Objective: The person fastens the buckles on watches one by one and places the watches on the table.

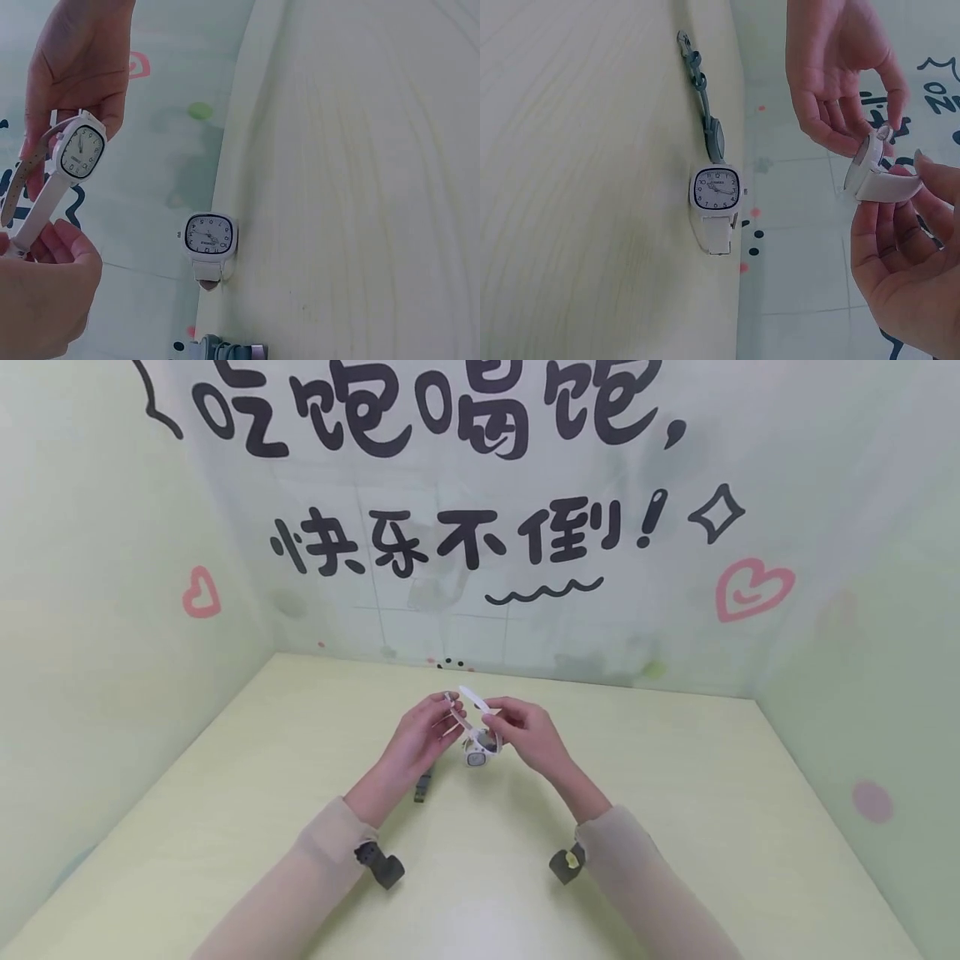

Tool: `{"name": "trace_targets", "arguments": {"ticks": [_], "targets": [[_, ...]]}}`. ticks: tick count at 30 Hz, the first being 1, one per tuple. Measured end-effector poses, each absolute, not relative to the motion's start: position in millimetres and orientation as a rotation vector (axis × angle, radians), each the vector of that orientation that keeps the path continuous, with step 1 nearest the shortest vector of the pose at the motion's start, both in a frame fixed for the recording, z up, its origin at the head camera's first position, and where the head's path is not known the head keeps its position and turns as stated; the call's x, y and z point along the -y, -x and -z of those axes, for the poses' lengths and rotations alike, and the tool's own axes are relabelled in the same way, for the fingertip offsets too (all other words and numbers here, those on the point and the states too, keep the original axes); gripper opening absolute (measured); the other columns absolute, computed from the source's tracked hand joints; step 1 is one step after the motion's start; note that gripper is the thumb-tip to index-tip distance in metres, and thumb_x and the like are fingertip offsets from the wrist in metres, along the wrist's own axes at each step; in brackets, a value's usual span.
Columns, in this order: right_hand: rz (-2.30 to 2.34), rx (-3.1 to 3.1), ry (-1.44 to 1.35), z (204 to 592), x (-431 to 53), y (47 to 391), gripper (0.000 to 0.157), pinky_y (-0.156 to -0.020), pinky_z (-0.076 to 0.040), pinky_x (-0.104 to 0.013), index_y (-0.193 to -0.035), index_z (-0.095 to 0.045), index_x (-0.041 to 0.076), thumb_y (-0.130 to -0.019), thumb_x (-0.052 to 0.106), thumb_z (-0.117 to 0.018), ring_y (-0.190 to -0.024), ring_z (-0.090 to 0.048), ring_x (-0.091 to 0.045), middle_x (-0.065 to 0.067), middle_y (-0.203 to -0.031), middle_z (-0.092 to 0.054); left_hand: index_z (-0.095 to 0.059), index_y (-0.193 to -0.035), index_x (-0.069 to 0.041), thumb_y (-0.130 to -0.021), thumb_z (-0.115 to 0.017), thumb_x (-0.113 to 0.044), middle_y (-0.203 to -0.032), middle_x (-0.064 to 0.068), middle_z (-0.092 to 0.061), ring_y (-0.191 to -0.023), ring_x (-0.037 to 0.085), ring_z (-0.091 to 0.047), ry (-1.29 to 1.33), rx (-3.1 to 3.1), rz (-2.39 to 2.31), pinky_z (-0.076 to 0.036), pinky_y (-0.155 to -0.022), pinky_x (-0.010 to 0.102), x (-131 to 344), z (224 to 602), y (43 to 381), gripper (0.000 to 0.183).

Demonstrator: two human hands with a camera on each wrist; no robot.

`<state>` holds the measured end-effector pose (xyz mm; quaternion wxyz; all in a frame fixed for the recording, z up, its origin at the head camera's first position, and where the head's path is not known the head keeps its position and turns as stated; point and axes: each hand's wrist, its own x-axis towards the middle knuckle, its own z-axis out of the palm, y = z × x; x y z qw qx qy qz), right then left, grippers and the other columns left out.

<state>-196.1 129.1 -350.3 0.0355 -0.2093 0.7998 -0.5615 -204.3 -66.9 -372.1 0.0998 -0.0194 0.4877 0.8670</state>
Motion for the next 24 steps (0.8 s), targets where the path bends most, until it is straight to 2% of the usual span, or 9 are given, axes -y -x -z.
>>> {"name": "trace_targets", "arguments": {"ticks": [7,16,20,24], "targets": [[1.647,-2.548,0.658,343,-124,194,0.031,-0.063,-0.049,-0.023,-0.126,-0.064,0.000,-0.099,0.015,-0.061,-0.071,-0.059,-0.017,-0.019,-0.085,-0.067,-0.060,-0.111,-0.008,-0.097,-0.056,-0.010,-0.108,0.002,-0.062,-0.100,0.015,-0.063,0.065,-1.498,-2.562,-0.055,-0.086,0.022,69,365,205,0.014],[1.523,-2.609,0.700,347,-118,189,0.027,-0.056,-0.040,-0.023,-0.123,-0.066,0.002,-0.100,0.015,-0.059,-0.070,-0.056,-0.019,-0.016,-0.085,-0.068,-0.060,-0.118,-0.010,-0.097,-0.059,-0.009,-0.103,-0.003,-0.065,-0.101,0.014,-0.065,0.107,-1.532,-2.532,-0.056,-0.088,0.028,74,369,200,0.021],[1.504,-2.648,0.698,347,-118,188,0.026,-0.056,-0.041,-0.023,-0.122,-0.067,0.003,-0.100,0.015,-0.060,-0.070,-0.056,-0.019,-0.014,-0.084,-0.068,-0.060,-0.115,-0.013,-0.097,-0.060,-0.009,-0.103,-0.003,-0.067,-0.101,0.013,-0.067,0.058,-1.585,-2.478,-0.058,-0.090,0.030,79,369,201,0.019],[1.495,-2.664,0.702,346,-120,187,0.027,-0.055,-0.041,-0.023,-0.123,-0.066,0.002,-0.100,0.015,-0.059,-0.069,-0.055,-0.020,-0.016,-0.083,-0.068,-0.060,-0.114,-0.011,-0.098,-0.058,-0.008,-0.099,0.000,-0.068,-0.098,0.015,-0.068,-0.016,-1.701,-2.319,-0.059,-0.093,0.035,88,370,202,0.017]]}}
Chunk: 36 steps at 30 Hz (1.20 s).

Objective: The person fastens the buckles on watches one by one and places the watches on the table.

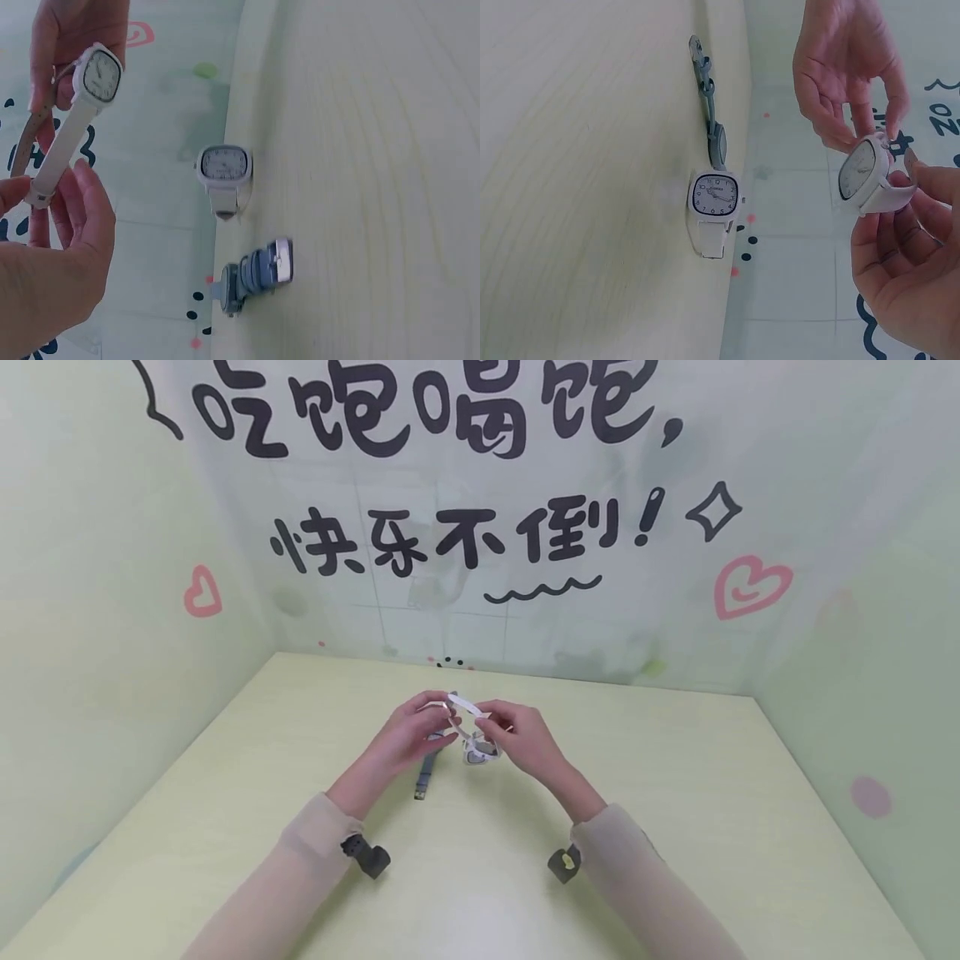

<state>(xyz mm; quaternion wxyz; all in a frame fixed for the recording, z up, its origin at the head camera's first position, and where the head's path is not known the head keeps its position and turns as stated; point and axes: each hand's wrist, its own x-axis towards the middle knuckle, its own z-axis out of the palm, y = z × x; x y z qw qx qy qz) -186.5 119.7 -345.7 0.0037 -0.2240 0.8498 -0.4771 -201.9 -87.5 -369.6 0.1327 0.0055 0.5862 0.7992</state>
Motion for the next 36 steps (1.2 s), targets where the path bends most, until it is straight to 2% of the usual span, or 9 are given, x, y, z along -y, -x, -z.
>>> {"name": "trace_targets", "arguments": {"ticks": [6,9,15,21,27,29,32,36], "targets": [[1.513,-2.691,0.684,345,-124,186,0.027,-0.054,-0.040,-0.023,-0.122,-0.066,0.001,-0.100,0.014,-0.059,-0.069,-0.055,-0.022,-0.018,-0.083,-0.066,-0.057,-0.124,0.002,-0.098,-0.060,-0.008,-0.101,0.004,-0.070,-0.094,0.014,-0.070,-0.065,-1.831,-2.139,-0.059,-0.092,0.037,99,371,206,0.028],[1.514,-2.695,0.681,345,-125,186,0.027,-0.055,-0.040,-0.023,-0.122,-0.066,0.001,-0.100,0.014,-0.059,-0.069,-0.056,-0.024,-0.019,-0.083,-0.067,-0.054,-0.129,0.006,-0.097,-0.061,-0.009,-0.106,0.006,-0.071,-0.096,0.014,-0.070,-0.046,-1.839,-2.128,-0.059,-0.092,0.035,102,370,207,0.036],[1.445,-2.709,0.707,348,-122,187,0.027,-0.055,-0.041,-0.023,-0.124,-0.065,0.001,-0.101,0.014,-0.058,-0.068,-0.055,-0.016,-0.017,-0.084,-0.068,-0.059,-0.124,0.002,-0.096,-0.063,-0.009,-0.114,0.011,-0.071,-0.095,0.012,-0.070,-0.027,-1.907,-2.058,-0.058,-0.094,0.035,108,369,207,0.031],[1.367,-2.749,0.734,346,-123,185,0.028,-0.056,-0.044,-0.023,-0.124,-0.065,0.001,-0.101,0.014,-0.058,-0.068,-0.057,-0.014,-0.017,-0.085,-0.068,-0.066,-0.120,-0.003,-0.094,-0.067,-0.013,-0.118,0.013,-0.071,-0.098,0.013,-0.070,-0.196,-2.162,-1.732,-0.057,-0.097,0.036,116,367,208,0.029],[1.370,-2.753,0.720,346,-126,187,0.028,-0.060,-0.047,-0.024,-0.125,-0.065,0.000,-0.101,0.013,-0.057,-0.072,-0.060,-0.017,-0.019,-0.089,-0.069,-0.069,-0.118,-0.007,-0.093,-0.069,-0.019,-0.119,0.011,-0.071,-0.113,0.034,-0.067,-0.272,-2.211,-1.682,-0.058,-0.095,0.036,116,369,208,0.028],[1.375,-2.753,0.718,346,-126,187,0.028,-0.061,-0.049,-0.024,-0.125,-0.065,0.002,-0.101,0.013,-0.057,-0.073,-0.061,-0.017,-0.017,-0.090,-0.070,-0.068,-0.120,-0.007,-0.094,-0.068,-0.019,-0.122,0.013,-0.070,-0.119,0.039,-0.063,-0.298,-2.216,-1.720,-0.058,-0.095,0.038,115,370,208,0.029],[1.382,-2.750,0.718,346,-126,187,0.028,-0.062,-0.049,-0.024,-0.125,-0.065,0.002,-0.101,0.013,-0.057,-0.074,-0.061,-0.017,-0.014,-0.090,-0.070,-0.066,-0.122,-0.004,-0.095,-0.066,-0.016,-0.125,0.016,-0.068,-0.119,0.037,-0.064,-0.331,-2.209,-1.842,-0.057,-0.096,0.040,112,371,209,0.030],[1.398,-2.737,0.734,346,-125,186,0.028,-0.062,-0.049,-0.024,-0.126,-0.065,0.001,-0.101,0.013,-0.056,-0.073,-0.061,-0.016,-0.014,-0.088,-0.070,-0.065,-0.124,-0.003,-0.095,-0.066,-0.012,-0.124,0.014,-0.067,-0.112,0.022,-0.068,-0.303,-2.178,-2.038,-0.057,-0.096,0.034,107,370,210,0.030]]}}
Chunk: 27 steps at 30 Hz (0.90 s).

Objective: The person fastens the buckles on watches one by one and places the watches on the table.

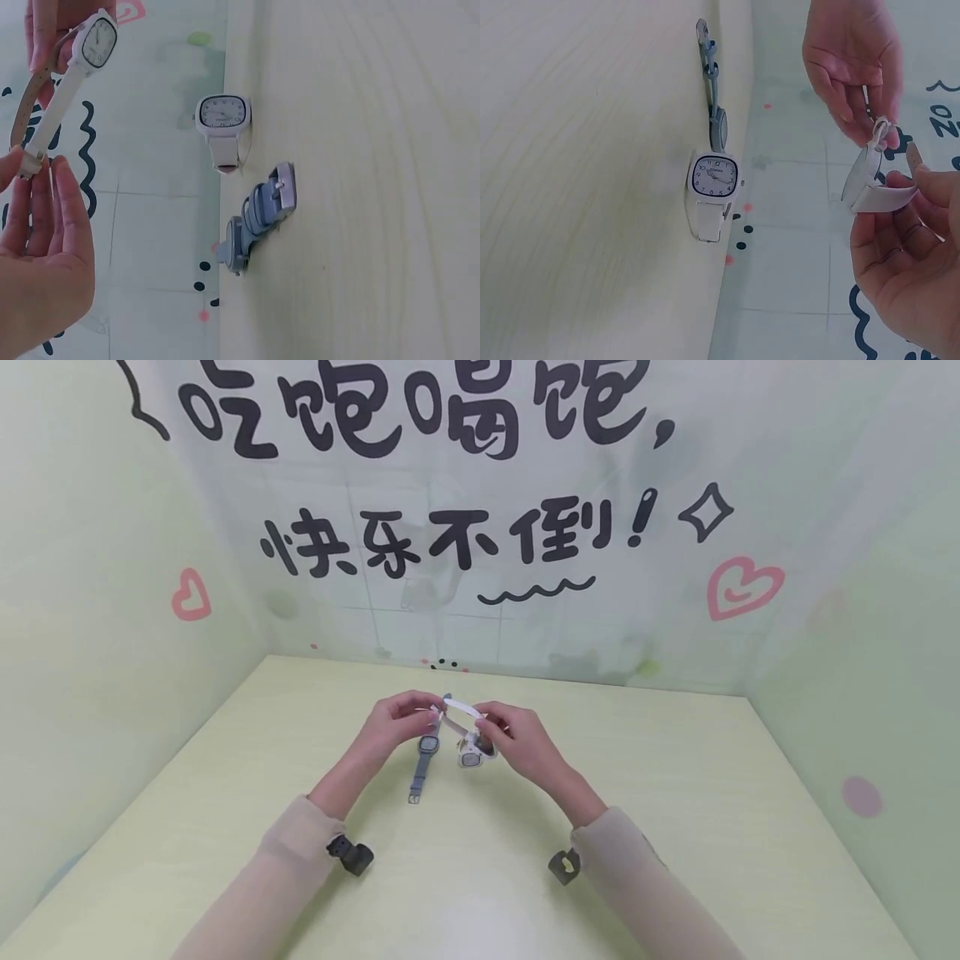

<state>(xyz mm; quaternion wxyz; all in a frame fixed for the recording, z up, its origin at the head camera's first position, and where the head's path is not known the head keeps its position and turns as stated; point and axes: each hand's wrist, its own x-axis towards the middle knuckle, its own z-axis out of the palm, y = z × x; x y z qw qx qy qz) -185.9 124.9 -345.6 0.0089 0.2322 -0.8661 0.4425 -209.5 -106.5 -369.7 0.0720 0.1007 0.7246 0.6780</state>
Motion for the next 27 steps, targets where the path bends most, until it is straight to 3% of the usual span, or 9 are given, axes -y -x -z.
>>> {"name": "trace_targets", "arguments": {"ticks": [3,12,20,27], "targets": [[-1.389,2.703,-0.740,344,-123,185,0.028,-0.065,-0.051,-0.025,-0.126,-0.065,0.003,-0.101,0.013,-0.056,-0.075,-0.062,-0.015,-0.013,-0.090,-0.070,-0.065,-0.123,-0.005,-0.094,-0.067,-0.012,-0.117,0.007,-0.069,-0.104,0.012,-0.068,-0.222,-2.137,-2.144,-0.057,-0.094,0.028,103,367,208,0.029],[-1.392,2.709,-0.777,342,-119,184,0.027,-0.069,-0.055,-0.028,-0.125,-0.066,0.004,-0.102,0.014,-0.057,-0.077,-0.063,-0.014,-0.012,-0.092,-0.071,-0.064,-0.120,0.000,-0.094,-0.067,-0.007,-0.108,0.005,-0.071,-0.093,0.008,-0.069,-0.050,-2.055,-2.280,-0.059,-0.088,0.025,96,367,206,0.027],[-1.389,2.707,-0.785,345,-118,184,0.028,-0.070,-0.057,-0.031,-0.126,-0.064,0.001,-0.102,0.013,-0.056,-0.076,-0.063,-0.013,-0.012,-0.090,-0.071,-0.063,-0.120,0.001,-0.094,-0.066,-0.004,-0.103,-0.002,-0.072,-0.098,0.008,-0.069,0.015,-1.881,-2.443,-0.057,-0.094,0.026,93,370,206,0.027],[-1.383,2.706,-0.751,344,-116,183,0.029,-0.073,-0.060,-0.044,-0.127,-0.064,0.002,-0.101,0.013,-0.057,-0.075,-0.063,-0.016,-0.013,-0.090,-0.071,-0.061,-0.124,-0.001,-0.094,-0.065,-0.004,-0.111,0.002,-0.071,-0.102,0.009,-0.069,0.014,-1.794,-2.484,-0.056,-0.096,0.025,93,370,206,0.030]]}}
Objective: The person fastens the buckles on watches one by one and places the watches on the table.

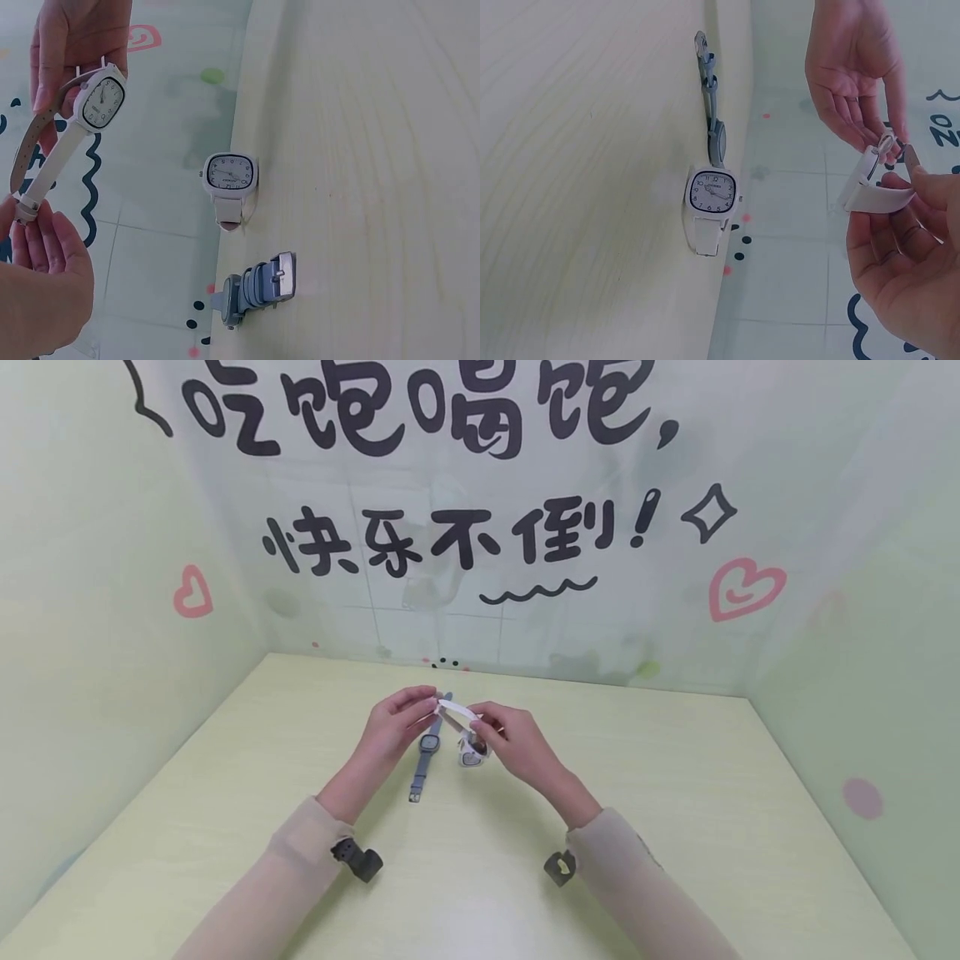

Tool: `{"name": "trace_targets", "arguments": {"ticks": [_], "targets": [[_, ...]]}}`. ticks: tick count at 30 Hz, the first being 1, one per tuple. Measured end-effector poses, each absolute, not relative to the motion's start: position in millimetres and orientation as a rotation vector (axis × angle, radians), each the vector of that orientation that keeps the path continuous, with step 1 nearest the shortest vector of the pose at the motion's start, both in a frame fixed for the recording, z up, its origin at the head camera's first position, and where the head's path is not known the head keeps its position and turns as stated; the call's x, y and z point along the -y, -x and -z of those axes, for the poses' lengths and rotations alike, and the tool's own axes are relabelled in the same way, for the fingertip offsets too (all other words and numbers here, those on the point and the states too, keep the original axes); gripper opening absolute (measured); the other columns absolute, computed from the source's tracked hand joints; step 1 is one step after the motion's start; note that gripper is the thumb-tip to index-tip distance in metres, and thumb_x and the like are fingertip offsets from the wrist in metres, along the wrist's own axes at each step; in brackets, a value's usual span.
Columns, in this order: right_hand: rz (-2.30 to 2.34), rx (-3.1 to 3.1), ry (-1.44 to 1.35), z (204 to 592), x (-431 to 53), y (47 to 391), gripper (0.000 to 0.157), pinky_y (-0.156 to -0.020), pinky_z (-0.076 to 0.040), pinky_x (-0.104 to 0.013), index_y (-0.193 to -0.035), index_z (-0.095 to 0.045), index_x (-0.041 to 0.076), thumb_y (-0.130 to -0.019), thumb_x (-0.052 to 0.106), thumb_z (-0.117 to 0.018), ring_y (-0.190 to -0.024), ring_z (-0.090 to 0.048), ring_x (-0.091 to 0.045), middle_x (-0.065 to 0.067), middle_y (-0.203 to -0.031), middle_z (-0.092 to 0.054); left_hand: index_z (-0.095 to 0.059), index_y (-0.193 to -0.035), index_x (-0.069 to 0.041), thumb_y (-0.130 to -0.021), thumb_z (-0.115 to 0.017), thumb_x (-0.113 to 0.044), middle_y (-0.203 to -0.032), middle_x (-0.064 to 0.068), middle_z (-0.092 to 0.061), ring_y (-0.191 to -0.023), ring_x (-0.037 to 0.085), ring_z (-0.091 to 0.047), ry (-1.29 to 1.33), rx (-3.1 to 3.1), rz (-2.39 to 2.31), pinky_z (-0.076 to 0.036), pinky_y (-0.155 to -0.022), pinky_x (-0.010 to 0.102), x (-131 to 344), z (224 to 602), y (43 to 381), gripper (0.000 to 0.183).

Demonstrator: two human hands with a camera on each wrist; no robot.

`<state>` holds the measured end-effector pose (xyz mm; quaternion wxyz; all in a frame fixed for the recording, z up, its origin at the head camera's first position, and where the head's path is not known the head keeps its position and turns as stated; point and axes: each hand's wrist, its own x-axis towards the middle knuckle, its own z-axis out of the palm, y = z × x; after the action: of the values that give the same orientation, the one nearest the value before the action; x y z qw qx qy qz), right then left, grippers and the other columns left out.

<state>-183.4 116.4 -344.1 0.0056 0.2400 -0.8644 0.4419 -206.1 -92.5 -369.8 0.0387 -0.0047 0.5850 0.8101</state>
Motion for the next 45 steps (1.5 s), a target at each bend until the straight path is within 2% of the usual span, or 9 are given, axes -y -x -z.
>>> {"name": "trace_targets", "arguments": {"ticks": [2,8,12,17,20,27,33,39,45], "targets": [[-1.376,2.713,-0.746,344,-116,184,0.029,-0.073,-0.060,-0.043,-0.127,-0.064,0.003,-0.101,0.014,-0.058,-0.075,-0.063,-0.017,-0.013,-0.090,-0.071,-0.061,-0.125,-0.001,-0.094,-0.065,-0.004,-0.115,0.005,-0.070,-0.104,0.010,-0.069,0.006,-1.799,-2.482,-0.055,-0.096,0.025,92,369,207,0.031],[-1.358,2.725,-0.736,345,-117,185,0.028,-0.071,-0.056,-0.029,-0.127,-0.064,0.004,-0.101,0.014,-0.058,-0.076,-0.063,-0.017,-0.012,-0.090,-0.071,-0.061,-0.124,-0.001,-0.093,-0.067,-0.004,-0.125,0.011,-0.067,-0.108,0.013,-0.068,-0.018,-1.810,-2.480,-0.055,-0.097,0.024,92,367,205,0.032],[-1.371,2.714,-0.733,345,-117,185,0.027,-0.073,-0.059,-0.035,-0.125,-0.064,0.004,-0.101,0.013,-0.057,-0.076,-0.063,-0.016,-0.013,-0.090,-0.071,-0.061,-0.124,-0.001,-0.093,-0.067,-0.004,-0.123,0.011,-0.067,-0.108,0.013,-0.068,-0.049,-1.828,-2.465,-0.055,-0.097,0.024,91,365,203,0.032],[-1.427,2.670,-0.728,346,-116,184,0.022,-0.079,-0.060,-0.049,-0.119,-0.065,0.002,-0.101,0.011,-0.056,-0.078,-0.067,-0.019,-0.017,-0.090,-0.071,-0.062,-0.122,-0.002,-0.092,-0.068,-0.004,-0.119,0.008,-0.069,-0.106,0.012,-0.068,-0.093,-1.855,-2.445,-0.055,-0.097,0.024,90,365,201,0.031],[-1.460,2.653,-0.722,346,-116,183,0.020,-0.081,-0.059,-0.052,-0.117,-0.065,0.002,-0.101,0.010,-0.056,-0.080,-0.069,-0.022,-0.020,-0.092,-0.070,-0.063,-0.122,-0.002,-0.092,-0.068,-0.005,-0.118,0.007,-0.070,-0.105,0.011,-0.069,-0.109,-1.880,-2.423,-0.055,-0.097,0.024,90,365,201,0.031],[-1.508,2.626,-0.718,347,-116,181,0.017,-0.080,-0.060,-0.043,-0.115,-0.063,0.001,-0.102,0.009,-0.055,-0.081,-0.069,-0.021,-0.018,-0.093,-0.071,-0.064,-0.121,-0.004,-0.092,-0.069,-0.006,-0.119,0.005,-0.071,-0.103,0.008,-0.069,-0.141,-1.933,-2.379,-0.055,-0.096,0.023,90,363,198,0.031],[-1.533,2.596,-0.722,348,-116,181,0.018,-0.083,-0.060,-0.042,-0.116,-0.062,0.000,-0.102,0.007,-0.054,-0.086,-0.071,-0.024,-0.017,-0.099,-0.073,-0.064,-0.122,-0.003,-0.092,-0.069,-0.007,-0.119,0.005,-0.071,-0.103,0.008,-0.068,-0.164,-1.977,-2.345,-0.055,-0.095,0.022,90,360,196,0.031],[-1.575,2.565,-0.730,349,-116,181,0.018,-0.089,-0.060,-0.048,-0.117,-0.061,0.001,-0.102,0.006,-0.053,-0.092,-0.072,-0.030,-0.021,-0.103,-0.072,-0.065,-0.123,-0.003,-0.092,-0.070,-0.009,-0.115,0.003,-0.073,-0.102,0.007,-0.068,-0.174,-2.009,-2.308,-0.056,-0.094,0.022,89,359,195,0.032],[-1.606,2.546,-0.727,350,-115,181,0.019,-0.091,-0.059,-0.048,-0.118,-0.061,0.001,-0.102,0.007,-0.053,-0.098,-0.069,-0.038,-0.019,-0.103,-0.072,-0.066,-0.121,-0.004,-0.092,-0.070,-0.011,-0.106,-0.002,-0.073,-0.100,0.008,-0.068,-0.187,-2.018,-2.290,-0.056,-0.093,0.023,88,360,195,0.030]]}}
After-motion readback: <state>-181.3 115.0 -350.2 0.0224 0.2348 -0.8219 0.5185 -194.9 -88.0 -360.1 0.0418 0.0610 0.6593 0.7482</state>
